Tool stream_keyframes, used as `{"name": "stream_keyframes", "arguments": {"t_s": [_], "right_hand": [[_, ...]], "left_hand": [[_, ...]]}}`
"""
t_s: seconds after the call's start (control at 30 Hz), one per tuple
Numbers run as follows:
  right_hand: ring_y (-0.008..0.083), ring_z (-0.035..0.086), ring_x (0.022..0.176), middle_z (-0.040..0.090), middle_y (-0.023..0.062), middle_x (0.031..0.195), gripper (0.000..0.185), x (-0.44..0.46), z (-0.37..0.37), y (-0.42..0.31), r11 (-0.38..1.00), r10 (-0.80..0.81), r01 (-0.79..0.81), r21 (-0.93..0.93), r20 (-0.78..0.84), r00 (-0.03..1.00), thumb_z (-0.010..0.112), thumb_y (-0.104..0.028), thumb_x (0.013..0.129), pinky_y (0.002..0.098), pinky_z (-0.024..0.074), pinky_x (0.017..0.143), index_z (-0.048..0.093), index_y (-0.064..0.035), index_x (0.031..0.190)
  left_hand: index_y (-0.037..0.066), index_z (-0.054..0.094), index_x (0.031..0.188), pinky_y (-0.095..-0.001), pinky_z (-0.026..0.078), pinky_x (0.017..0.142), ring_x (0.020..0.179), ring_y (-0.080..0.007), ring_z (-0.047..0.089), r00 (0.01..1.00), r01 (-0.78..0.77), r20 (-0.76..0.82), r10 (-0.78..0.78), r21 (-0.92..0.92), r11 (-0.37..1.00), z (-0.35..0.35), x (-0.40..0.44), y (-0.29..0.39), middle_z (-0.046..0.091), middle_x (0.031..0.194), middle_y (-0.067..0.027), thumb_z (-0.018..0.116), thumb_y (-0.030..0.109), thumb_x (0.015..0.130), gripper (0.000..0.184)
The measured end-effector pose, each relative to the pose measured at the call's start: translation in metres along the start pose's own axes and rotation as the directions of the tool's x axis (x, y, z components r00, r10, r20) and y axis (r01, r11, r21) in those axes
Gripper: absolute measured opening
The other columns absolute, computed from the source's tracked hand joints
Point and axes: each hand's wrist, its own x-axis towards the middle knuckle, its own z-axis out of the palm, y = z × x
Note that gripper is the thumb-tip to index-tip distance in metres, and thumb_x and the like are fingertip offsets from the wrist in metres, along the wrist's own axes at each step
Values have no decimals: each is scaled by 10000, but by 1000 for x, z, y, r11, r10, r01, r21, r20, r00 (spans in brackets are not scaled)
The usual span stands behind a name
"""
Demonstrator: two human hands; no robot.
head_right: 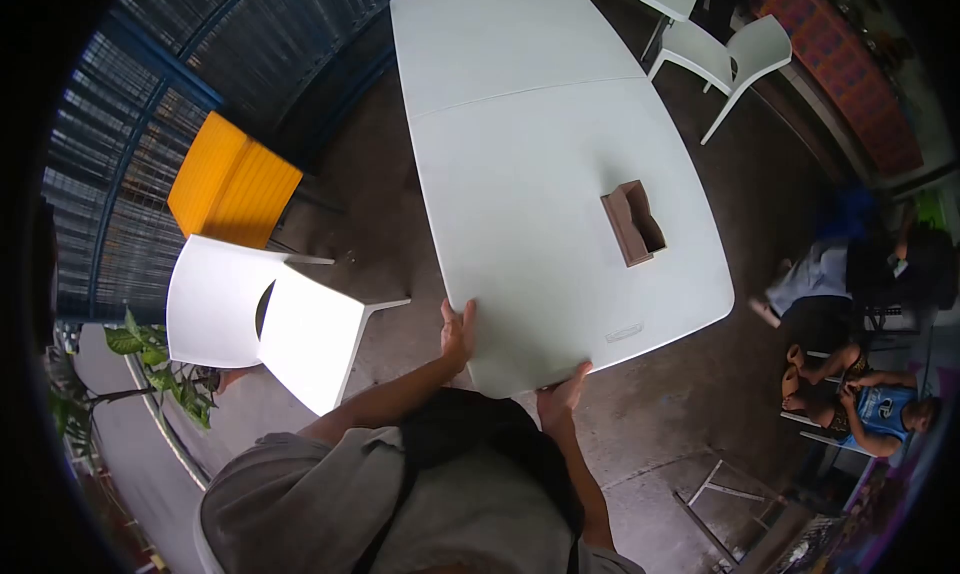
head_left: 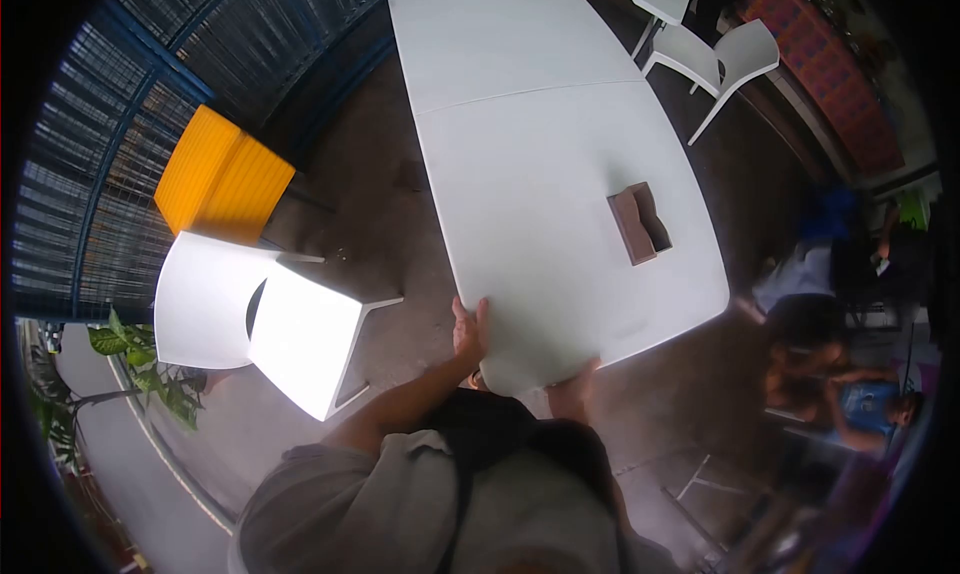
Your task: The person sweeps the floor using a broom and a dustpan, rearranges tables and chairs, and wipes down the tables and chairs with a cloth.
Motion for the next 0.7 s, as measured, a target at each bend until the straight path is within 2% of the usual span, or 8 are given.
{"name": "stream_keyframes", "arguments": {"t_s": [0.3,0.37,0.47,0.5,0.53,0.57,0.6,0.7], "right_hand": [[226,573,1062,557,77,1235,525,-50,2,-24,904,352,-373,-210,-134,926,445,-537,949,409,454,908,482,-151,1303],[199,646,858,636,95,1086,431,-82,41,-85,237,536,-434,-869,-256,804,526,-419,945,349,524,767,554,-96,1229],[212,610,701,648,121,916,400,-17,-7,-195,902,9,94,-421,236,972,567,-357,913,337,489,583,618,34,976],[261,617,773,650,139,937,414,12,-8,-234,572,-320,447,-688,314,894,548,-392,927,385,493,641,605,11,1005],[311,623,845,652,156,958,428,38,-6,-273,53,-610,484,-873,355,708,530,-426,941,433,498,698,591,-13,1035],[357,608,962,643,177,1049,538,72,-16,-294,-382,-737,82,-920,357,573,469,-525,942,466,490,817,579,-43,1153],[409,539,1137,601,212,1206,720,96,-25,-305,-439,-756,-231,-868,218,617,436,-643,898,466,438,957,543,-29,1259],[415,497,1207,550,255,1267,867,143,-75,-306,-392,-577,-176,-903,92,812,427,-733,837,457,406,1005,517,1,1289]], "left_hand": [[111,206,1481,-453,446,910,1051,-444,596,999,-12,-31,13,38,999,-52,-13,41,637,1071,-283,418,595,928,766],[124,258,1477,-437,448,918,1053,-431,599,995,-68,-70,71,40,997,-64,2,28,635,1099,-269,421,581,935,727],[106,335,1452,-432,458,914,1066,-412,600,977,-182,-117,180,-9,983,-74,3,32,632,1113,-269,416,557,949,681],[106,335,1452,-432,458,914,1066,-412,600,974,-200,-108,197,-23,979,-66,8,23,632,1113,-269,416,557,949,681],[90,349,1444,-426,459,918,1074,-405,599,968,-236,-115,222,-125,964,-67,7,31,624,1130,-270,409,542,956,667],[75,363,1436,-419,460,922,1081,-397,598,963,-262,-125,238,-225,939,-66,8,24,617,1148,-272,402,526,964,654],[59,364,1433,-418,459,928,1093,-399,593,967,-245,-116,228,-171,954,-69,20,12,604,1173,-275,394,513,970,649],[37,359,1432,-422,462,928,1102,-407,592,982,-175,-78,172,-37,984,-88,20,14,587,1205,-283,374,485,982,635]]}}
